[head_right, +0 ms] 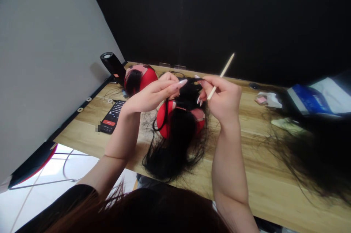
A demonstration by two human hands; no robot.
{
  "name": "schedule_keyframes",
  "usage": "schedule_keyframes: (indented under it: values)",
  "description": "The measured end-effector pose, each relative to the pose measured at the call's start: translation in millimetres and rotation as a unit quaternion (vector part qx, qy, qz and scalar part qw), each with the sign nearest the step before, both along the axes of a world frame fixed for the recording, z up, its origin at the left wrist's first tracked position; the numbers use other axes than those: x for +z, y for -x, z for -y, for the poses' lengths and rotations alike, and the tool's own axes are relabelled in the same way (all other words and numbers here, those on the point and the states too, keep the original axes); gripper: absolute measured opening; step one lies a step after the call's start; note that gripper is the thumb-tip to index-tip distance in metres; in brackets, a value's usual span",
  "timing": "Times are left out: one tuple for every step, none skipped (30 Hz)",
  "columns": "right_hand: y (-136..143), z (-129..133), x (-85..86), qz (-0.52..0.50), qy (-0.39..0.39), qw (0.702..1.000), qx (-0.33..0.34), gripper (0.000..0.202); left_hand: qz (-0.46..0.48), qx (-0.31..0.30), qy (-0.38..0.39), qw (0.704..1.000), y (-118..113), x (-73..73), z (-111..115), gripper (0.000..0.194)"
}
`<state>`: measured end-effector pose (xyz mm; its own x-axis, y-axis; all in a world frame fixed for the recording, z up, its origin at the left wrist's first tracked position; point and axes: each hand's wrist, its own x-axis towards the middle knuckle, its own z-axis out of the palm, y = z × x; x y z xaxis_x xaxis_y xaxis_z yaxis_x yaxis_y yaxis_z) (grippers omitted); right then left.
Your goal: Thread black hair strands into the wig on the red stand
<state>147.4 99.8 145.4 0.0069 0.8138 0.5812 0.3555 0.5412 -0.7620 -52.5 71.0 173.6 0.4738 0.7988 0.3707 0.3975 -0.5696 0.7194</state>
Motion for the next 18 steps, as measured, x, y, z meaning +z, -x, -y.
schedule_keyframes:
  values:
    - [0,-1,-0.5,-0.003,0.001,1.000,-0.003,0.010,0.003,0.009,-0.002,1.000,1,-0.5,-1,0.046]
    - [-1,-2,-1.1,-0.006,0.002,1.000,-0.006,0.010,0.004,0.018,-0.005,1.000,1,-0.8,-1,0.046]
    - [-1,-2,-1.8,-0.009,0.002,1.000,-0.010,0.010,0.005,0.025,-0.011,1.000,2,-0.8,-2,0.047]
    - [-1,-3,-2.5,-0.011,0.001,1.000,-0.013,0.010,0.008,0.029,-0.018,0.999,2,-0.6,-2,0.047]
    - [-1,-4,-3.3,-0.013,0.000,1.000,-0.017,0.010,0.015,0.031,-0.026,0.999,2,-0.1,-1,0.047]
    - [-1,-6,-4.2,-0.015,0.002,1.000,-0.019,0.010,0.026,0.030,-0.035,0.999,2,0.7,0,0.045]
    - [-1,-7,-5.2,-0.014,0.007,1.000,-0.020,0.010,0.039,0.025,-0.044,0.998,2,1.5,1,0.044]
    - [-1,-8,-6.2,-0.011,0.013,1.000,-0.020,0.010,0.057,0.015,-0.053,0.997,1,2.5,2,0.043]
    - [-1,-8,-7.2,-0.005,0.019,1.000,-0.019,0.010,0.076,0.003,-0.059,0.995,1,3.4,4,0.042]
    - [-1,-9,-8.2,0.004,0.027,1.000,-0.015,0.010,0.094,-0.011,-0.061,0.994,0,4.3,5,0.041]
    - [-1,-9,-9.2,0.014,0.035,0.999,-0.007,0.011,0.110,-0.026,-0.058,0.992,-1,4.8,6,0.041]
    - [-1,-9,-10.1,0.025,0.043,0.999,0.004,0.011,0.124,-0.040,-0.051,0.990,-2,4.8,7,0.041]
    - [-1,-9,-10.8,0.032,0.052,0.998,0.019,0.011,0.137,-0.051,-0.038,0.989,-4,4.3,7,0.041]
    - [-1,-9,-11.3,0.035,0.060,0.997,0.034,0.012,0.148,-0.060,-0.021,0.987,-5,3.1,6,0.041]
    - [0,-9,-11.7,0.036,0.071,0.996,0.049,0.013,0.158,-0.066,-0.005,0.985,-7,1.2,6,0.041]
    - [0,-8,-11.8,0.039,0.082,0.994,0.065,0.013,0.168,-0.068,0.010,0.983,-8,-1.2,4,0.041]
    - [1,-7,-11.6,0.046,0.093,0.991,0.082,0.014,0.175,-0.065,0.023,0.982,-10,-3.8,3,0.042]
    - [1,-7,-11.3,0.057,0.101,0.988,0.097,0.014,0.179,-0.057,0.033,0.982,-11,-6.5,1,0.043]
